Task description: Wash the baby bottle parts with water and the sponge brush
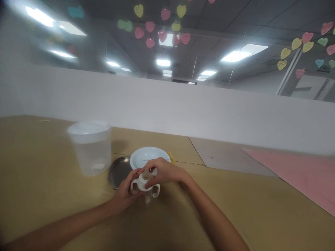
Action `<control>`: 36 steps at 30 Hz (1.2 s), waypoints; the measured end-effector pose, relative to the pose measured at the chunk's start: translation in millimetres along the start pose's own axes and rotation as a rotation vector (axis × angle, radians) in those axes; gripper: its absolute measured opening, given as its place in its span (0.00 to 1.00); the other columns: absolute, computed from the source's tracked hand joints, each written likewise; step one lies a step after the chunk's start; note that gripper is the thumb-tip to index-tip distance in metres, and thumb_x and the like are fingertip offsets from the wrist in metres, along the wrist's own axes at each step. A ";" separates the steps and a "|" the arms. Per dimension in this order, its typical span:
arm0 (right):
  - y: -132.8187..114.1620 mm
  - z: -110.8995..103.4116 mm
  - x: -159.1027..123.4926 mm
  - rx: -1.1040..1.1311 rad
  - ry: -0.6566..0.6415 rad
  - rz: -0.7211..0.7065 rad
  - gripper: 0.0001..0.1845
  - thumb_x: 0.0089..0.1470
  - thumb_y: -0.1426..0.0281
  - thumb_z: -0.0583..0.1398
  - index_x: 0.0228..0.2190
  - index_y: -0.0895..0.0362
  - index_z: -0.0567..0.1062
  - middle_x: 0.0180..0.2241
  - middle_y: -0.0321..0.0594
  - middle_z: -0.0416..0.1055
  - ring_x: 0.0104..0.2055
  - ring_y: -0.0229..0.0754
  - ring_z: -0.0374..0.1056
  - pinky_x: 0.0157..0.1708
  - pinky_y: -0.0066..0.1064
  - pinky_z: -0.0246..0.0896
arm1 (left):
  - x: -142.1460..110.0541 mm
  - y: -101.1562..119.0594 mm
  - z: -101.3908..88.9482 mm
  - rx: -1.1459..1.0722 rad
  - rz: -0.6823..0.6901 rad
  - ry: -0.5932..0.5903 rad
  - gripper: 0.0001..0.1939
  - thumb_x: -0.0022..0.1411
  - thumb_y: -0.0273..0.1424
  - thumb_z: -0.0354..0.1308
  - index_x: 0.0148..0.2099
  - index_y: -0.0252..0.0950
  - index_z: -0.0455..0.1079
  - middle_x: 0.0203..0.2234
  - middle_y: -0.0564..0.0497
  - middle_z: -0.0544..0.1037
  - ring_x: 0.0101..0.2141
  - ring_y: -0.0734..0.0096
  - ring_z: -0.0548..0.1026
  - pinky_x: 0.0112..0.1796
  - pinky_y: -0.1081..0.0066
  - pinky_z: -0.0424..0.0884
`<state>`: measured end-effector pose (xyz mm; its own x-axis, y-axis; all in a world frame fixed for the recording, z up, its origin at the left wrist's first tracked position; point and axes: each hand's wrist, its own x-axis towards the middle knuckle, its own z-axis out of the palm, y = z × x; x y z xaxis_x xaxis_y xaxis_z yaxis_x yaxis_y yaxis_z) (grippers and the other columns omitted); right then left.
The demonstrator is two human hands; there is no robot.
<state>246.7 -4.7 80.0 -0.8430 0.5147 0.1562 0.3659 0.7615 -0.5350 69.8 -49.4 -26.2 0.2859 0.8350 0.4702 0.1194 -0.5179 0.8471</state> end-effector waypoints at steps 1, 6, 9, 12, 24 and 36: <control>-0.5 -1.3 -0.4 0.031 -0.011 -0.014 0.20 0.39 0.67 0.64 0.39 0.50 0.73 0.36 0.33 0.70 0.37 0.38 0.65 0.33 0.26 0.60 | -0.2 -0.2 -0.1 0.006 0.000 0.001 0.32 0.52 0.35 0.59 0.55 0.39 0.49 0.46 0.45 0.71 0.44 0.64 0.70 0.45 0.65 0.65; -1.9 3.8 5.8 0.028 0.197 0.085 0.15 0.41 0.61 0.63 0.31 0.55 0.71 0.28 0.33 0.69 0.31 0.35 0.64 0.28 0.25 0.58 | 0.0 1.5 0.4 0.048 -0.015 0.028 0.31 0.53 0.37 0.58 0.56 0.39 0.51 0.46 0.46 0.71 0.45 0.63 0.70 0.45 0.65 0.64; -1.8 8.5 9.7 -0.088 0.338 0.153 0.16 0.43 0.58 0.62 0.20 0.58 0.68 0.19 0.30 0.62 0.22 0.32 0.56 0.21 0.24 0.51 | 0.7 0.4 0.8 0.069 0.010 0.048 0.29 0.53 0.37 0.58 0.55 0.39 0.53 0.47 0.46 0.70 0.47 0.63 0.68 0.46 0.66 0.64; -2.4 6.4 9.0 -0.028 0.288 0.116 0.14 0.45 0.60 0.61 0.20 0.58 0.69 0.19 0.31 0.64 0.23 0.32 0.58 0.22 0.24 0.53 | 1.0 -1.6 0.8 0.067 0.008 0.046 0.29 0.53 0.37 0.58 0.55 0.40 0.52 0.47 0.46 0.71 0.46 0.64 0.69 0.45 0.67 0.64; -5.9 -16.9 -3.3 0.454 0.301 0.087 0.13 0.48 0.63 0.60 0.35 0.55 0.76 0.37 0.40 0.73 0.41 0.41 0.68 0.42 0.36 0.62 | 1.1 -2.3 1.3 0.077 0.011 0.066 0.33 0.52 0.36 0.59 0.57 0.40 0.49 0.49 0.44 0.68 0.48 0.62 0.68 0.47 0.64 0.64; 8.5 -28.0 3.3 0.759 1.050 0.058 0.10 0.39 0.67 0.66 0.29 0.56 0.77 0.29 0.37 0.73 0.27 0.34 0.66 0.34 0.31 0.64 | 0.5 -0.1 2.0 0.079 -0.001 0.072 0.30 0.51 0.35 0.60 0.55 0.37 0.53 0.45 0.45 0.70 0.46 0.63 0.69 0.46 0.65 0.64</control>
<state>258.1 14.5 99.1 0.0036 0.8633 0.5048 -0.2138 0.4938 -0.8429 71.9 -49.3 -26.6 0.2168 0.8453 0.4882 0.1947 -0.5275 0.8269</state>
